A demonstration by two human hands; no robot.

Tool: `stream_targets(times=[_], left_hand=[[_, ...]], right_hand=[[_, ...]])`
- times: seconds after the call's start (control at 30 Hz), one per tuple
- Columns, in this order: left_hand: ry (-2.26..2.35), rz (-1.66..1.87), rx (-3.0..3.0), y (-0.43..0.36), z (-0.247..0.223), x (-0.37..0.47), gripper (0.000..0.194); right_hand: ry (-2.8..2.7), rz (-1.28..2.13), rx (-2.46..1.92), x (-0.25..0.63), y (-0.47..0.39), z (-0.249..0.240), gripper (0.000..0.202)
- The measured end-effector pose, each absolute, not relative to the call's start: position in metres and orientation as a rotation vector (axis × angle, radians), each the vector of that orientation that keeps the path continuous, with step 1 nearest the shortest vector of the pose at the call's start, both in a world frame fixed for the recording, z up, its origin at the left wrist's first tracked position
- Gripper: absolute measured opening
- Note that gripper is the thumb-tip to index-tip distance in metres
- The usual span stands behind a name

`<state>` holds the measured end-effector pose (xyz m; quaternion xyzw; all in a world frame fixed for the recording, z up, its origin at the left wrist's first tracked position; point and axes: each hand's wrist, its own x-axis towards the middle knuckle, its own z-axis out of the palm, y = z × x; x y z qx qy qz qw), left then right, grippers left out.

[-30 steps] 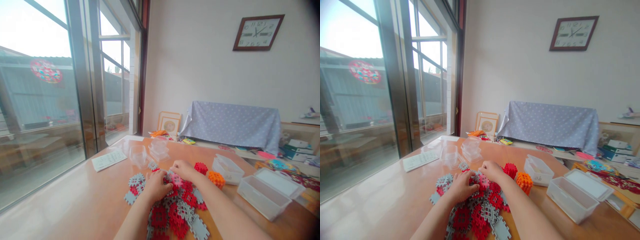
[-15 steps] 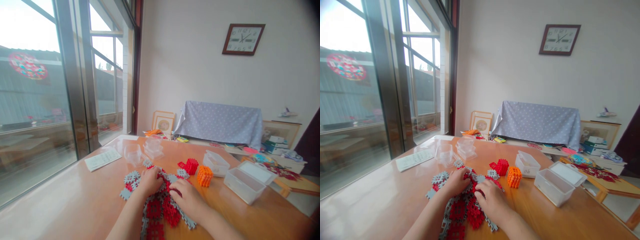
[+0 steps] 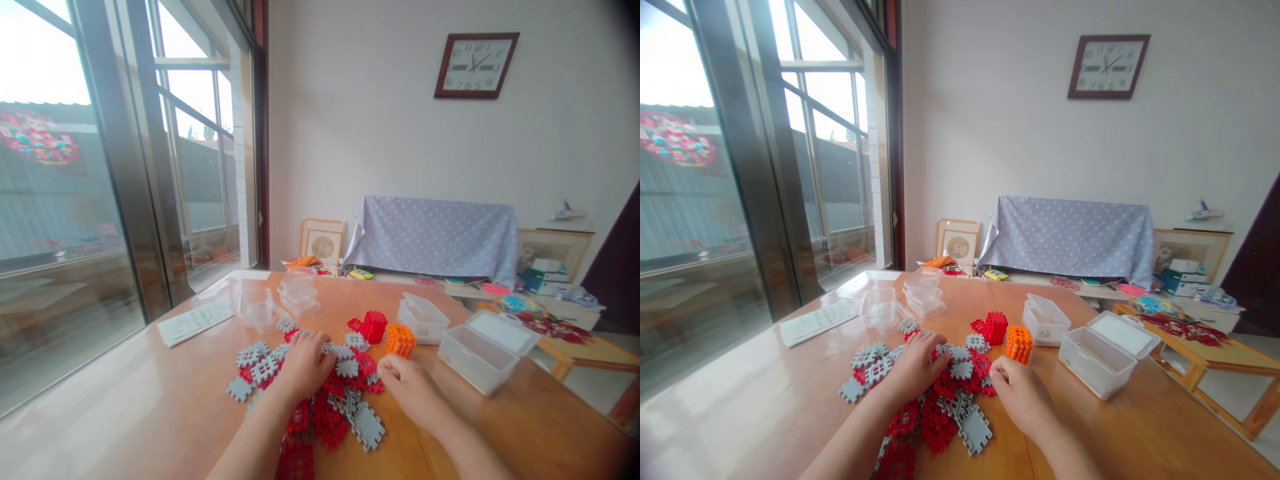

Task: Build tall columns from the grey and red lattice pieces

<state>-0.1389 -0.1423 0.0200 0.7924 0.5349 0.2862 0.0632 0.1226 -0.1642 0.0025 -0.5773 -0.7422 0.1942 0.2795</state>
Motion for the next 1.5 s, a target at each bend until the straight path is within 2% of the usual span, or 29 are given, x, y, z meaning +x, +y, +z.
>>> stream_targets(times=[0.2, 0.33, 0.53, 0.77, 0.9, 1.0, 1.13, 1.37, 1.5], left_hand=[[1.467, 0.735, 2.536, -0.158, 0.023, -0.114, 0.032], [1.529, 0.664, 2.592, -0.157, 0.020, -0.107, 0.021], [1.569, 0.618, 2.651, -0.155, 0.021, -0.106, 0.011], [1.650, 0.650, 2.652, -0.153, 0.023, -0.110, 0.021], [1.681, 0.672, 2.620, -0.151, 0.023, -0.113, 0.023], [1.682, 0.711, 2.594, -0.150, 0.026, -0.115, 0.022], [1.689, 0.802, 2.541, -0.148, 0.032, -0.118, 0.022], [1.587, 1.060, 2.244, -0.141, 0.028, -0.119, 0.022], [1.304, 1.175, 1.872, -0.134, 0.017, -0.114, 0.027]], right_hand=[[-2.079, 0.441, -1.771, 0.140, -0.164, 0.000, 0.031], [-2.119, 0.348, -1.813, 0.134, -0.164, -0.002, 0.029], [-2.126, 0.394, -1.669, 0.126, -0.161, -0.006, 0.020], [-2.109, 0.525, -1.485, 0.122, -0.157, -0.009, 0.019], [-1.974, 0.423, -1.655, 0.125, -0.153, -0.007, 0.023], [-1.966, 0.368, -1.715, 0.125, -0.153, -0.006, 0.019], [-2.111, 0.412, -1.585, 0.115, -0.161, -0.003, 0.018], [-2.156, 0.488, -1.382, 0.105, -0.173, 0.004, 0.036], [-2.071, 0.498, -1.397, 0.106, -0.173, 0.009, 0.026]])
